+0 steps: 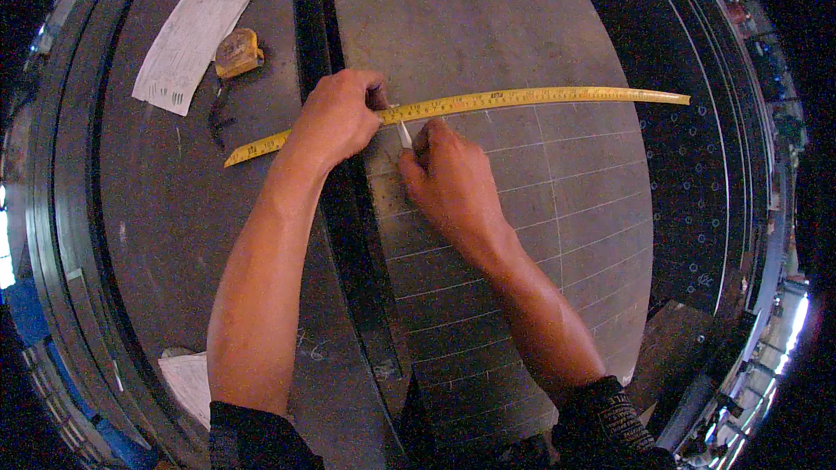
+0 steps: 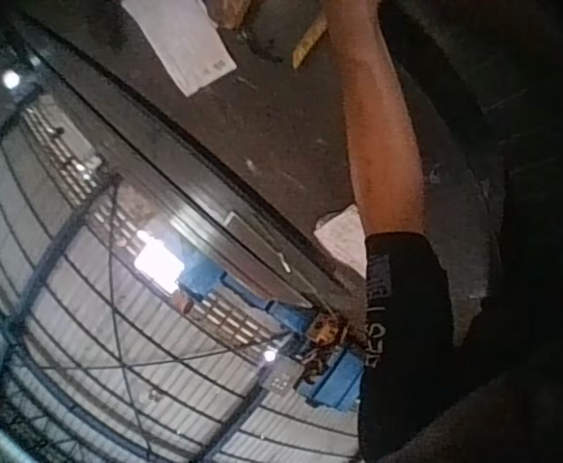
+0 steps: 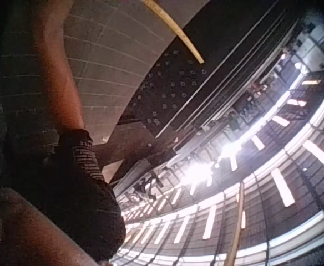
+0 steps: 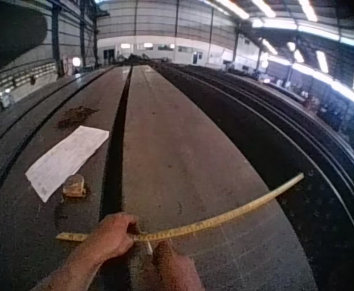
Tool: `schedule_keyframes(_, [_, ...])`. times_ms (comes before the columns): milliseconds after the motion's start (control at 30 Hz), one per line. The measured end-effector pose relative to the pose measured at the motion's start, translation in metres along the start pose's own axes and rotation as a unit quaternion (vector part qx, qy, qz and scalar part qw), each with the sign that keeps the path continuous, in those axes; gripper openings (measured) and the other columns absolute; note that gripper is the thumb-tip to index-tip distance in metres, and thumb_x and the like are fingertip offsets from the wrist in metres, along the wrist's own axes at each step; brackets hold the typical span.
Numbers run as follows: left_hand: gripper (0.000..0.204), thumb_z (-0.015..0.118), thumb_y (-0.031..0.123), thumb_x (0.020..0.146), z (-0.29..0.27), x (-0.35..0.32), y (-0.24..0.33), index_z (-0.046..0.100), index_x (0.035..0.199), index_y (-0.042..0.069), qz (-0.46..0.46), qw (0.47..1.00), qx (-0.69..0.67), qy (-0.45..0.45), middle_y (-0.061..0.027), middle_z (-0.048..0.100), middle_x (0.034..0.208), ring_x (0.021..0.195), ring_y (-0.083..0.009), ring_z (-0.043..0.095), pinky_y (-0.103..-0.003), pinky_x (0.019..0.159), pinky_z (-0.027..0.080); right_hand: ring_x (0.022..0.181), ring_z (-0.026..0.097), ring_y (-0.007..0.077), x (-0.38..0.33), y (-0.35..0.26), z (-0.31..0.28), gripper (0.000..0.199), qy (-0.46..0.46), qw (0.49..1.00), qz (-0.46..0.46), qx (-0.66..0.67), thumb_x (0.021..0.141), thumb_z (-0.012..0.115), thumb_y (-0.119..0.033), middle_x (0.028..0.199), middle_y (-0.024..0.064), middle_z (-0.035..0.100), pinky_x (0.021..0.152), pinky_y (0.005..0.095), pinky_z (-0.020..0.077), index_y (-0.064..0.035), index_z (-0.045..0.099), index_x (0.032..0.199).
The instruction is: The person measures a large metal sheet with a tape measure and marks points with a white marker. Then the person uses a metal square to draw straight lines across the sheet, creating a grid pattern.
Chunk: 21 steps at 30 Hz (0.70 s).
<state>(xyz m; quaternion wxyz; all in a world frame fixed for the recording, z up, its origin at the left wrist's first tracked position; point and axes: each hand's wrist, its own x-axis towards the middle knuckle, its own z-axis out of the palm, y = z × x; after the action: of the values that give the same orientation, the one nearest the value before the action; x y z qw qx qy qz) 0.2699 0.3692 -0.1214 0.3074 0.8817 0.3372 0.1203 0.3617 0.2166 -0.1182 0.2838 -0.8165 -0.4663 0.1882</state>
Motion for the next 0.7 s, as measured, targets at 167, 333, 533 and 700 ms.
schedule_keyframes(167, [0.017,0.060,0.003,0.072,-0.001,-0.002,-0.002,0.069,0.086,0.002,0.005,1.000,0.008,0.000,-0.0237,0.069,0.088,0.090,-0.0414,0.066,-0.047,0.083,0.052,0.081,0.064,0.0455,-0.002,-0.005,0.001,0.024,0.014,1.000,-0.002,0.009,0.086,0.065,-0.019,0.084,0.0243,0.066,0.073,0.0522,0.0510,0.0031,0.056,0.091])
schedule_keyframes(333, [0.017,0.060,0.004,0.073,-0.003,-0.004,0.002,0.070,0.086,0.003,-0.006,1.000,0.003,0.006,-0.0234,0.069,0.089,0.090,-0.0410,0.067,-0.047,0.083,0.052,0.082,0.064,0.0459,-0.003,-0.007,-0.001,0.023,0.004,1.000,-0.006,0.006,0.086,0.065,-0.017,0.084,0.0247,0.065,0.073,0.0523,0.0507,0.0031,0.054,0.090])
schedule_keyframes(533, [0.016,0.061,0.004,0.074,-0.004,-0.005,0.006,0.070,0.087,0.003,-0.004,1.000,0.012,0.012,-0.0226,0.069,0.089,0.090,-0.0406,0.067,-0.046,0.082,0.052,0.083,0.064,0.0462,-0.003,-0.010,0.004,0.023,0.023,1.000,-0.006,-0.003,0.084,0.065,-0.016,0.084,0.0250,0.065,0.073,0.0524,0.0505,0.0028,0.054,0.088])
schedule_keyframes(700, [0.016,0.060,0.004,0.073,-0.006,-0.004,0.003,0.069,0.087,0.003,-0.009,1.000,0.021,-0.019,-0.0220,0.069,0.090,0.089,-0.0402,0.067,-0.046,0.081,0.052,0.083,0.064,0.0455,-0.009,-0.042,-0.033,0.024,-0.100,0.990,-0.012,-0.096,0.082,0.066,-0.018,0.085,0.0251,0.065,0.073,0.0515,0.0515,0.0023,0.055,0.090])
